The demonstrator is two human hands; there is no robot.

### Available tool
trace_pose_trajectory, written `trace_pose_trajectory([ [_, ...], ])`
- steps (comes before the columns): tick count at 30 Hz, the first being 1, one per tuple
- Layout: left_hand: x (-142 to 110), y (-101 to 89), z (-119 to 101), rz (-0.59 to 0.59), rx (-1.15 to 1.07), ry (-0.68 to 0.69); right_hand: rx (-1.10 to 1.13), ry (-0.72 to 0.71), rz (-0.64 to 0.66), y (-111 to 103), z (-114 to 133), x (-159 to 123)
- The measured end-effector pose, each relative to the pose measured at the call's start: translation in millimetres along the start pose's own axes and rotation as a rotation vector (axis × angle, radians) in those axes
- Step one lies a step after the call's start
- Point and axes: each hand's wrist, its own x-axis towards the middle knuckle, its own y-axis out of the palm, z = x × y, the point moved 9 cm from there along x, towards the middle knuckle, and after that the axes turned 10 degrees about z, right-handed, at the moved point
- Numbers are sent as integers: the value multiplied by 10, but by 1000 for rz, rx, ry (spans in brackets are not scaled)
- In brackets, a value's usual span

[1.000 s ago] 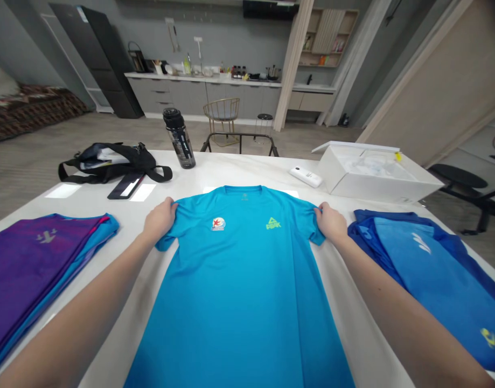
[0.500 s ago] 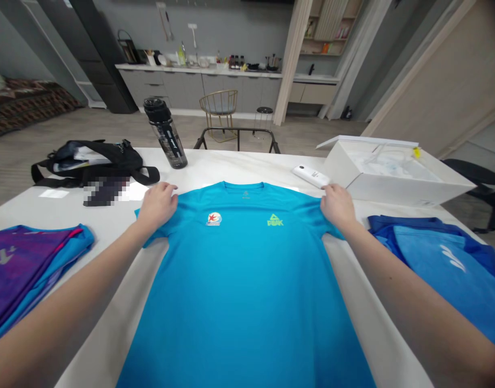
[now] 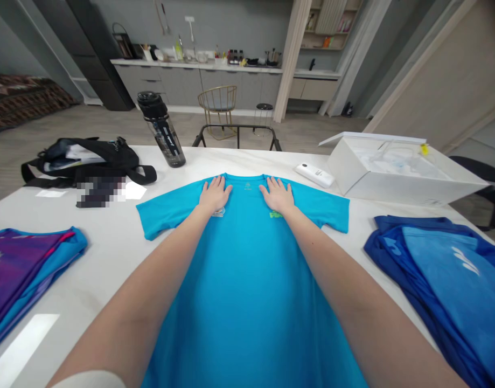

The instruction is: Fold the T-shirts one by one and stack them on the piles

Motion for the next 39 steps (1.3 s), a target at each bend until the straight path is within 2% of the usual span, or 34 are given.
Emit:
trace_pose_trajectory([
  [3,-324,-150,-195,-165,71,52,-38,-46,-166,-178,98,-253],
  [5,-639,-123,-359,-196,104,108,-73,-112,-233,-188,221,-573],
  [9,-1234,174,-489,-69,79,150,-54,-159,-76,121,282,-1211],
  [12,-1576,330,-439,1,55,128,-42,-109,-9,263,143,-1560],
  [16,-1990,347,-376,3,45,73,-45,-33,8,277,-56,-1905],
  [20,-2508,394,-448,-11,56,68,-39,-56,11,298,-51,-2394],
  [24,-3101,484,-491,-52,67,62,11,-96,-64,344,-58,-3023],
  [27,-3522,511,-390,-104,76,-20,57,-87,-127,414,-215,-3435],
  [29,-3761,537,-285,-100,77,-94,55,-85,-121,494,-337,-3641],
  [34,-4222,582,-141,-44,82,-163,64,-64,-103,561,-562,-4026],
  [39,-4571,646,-86,-45,105,-192,137,-78,-210,477,-616,-4527],
])
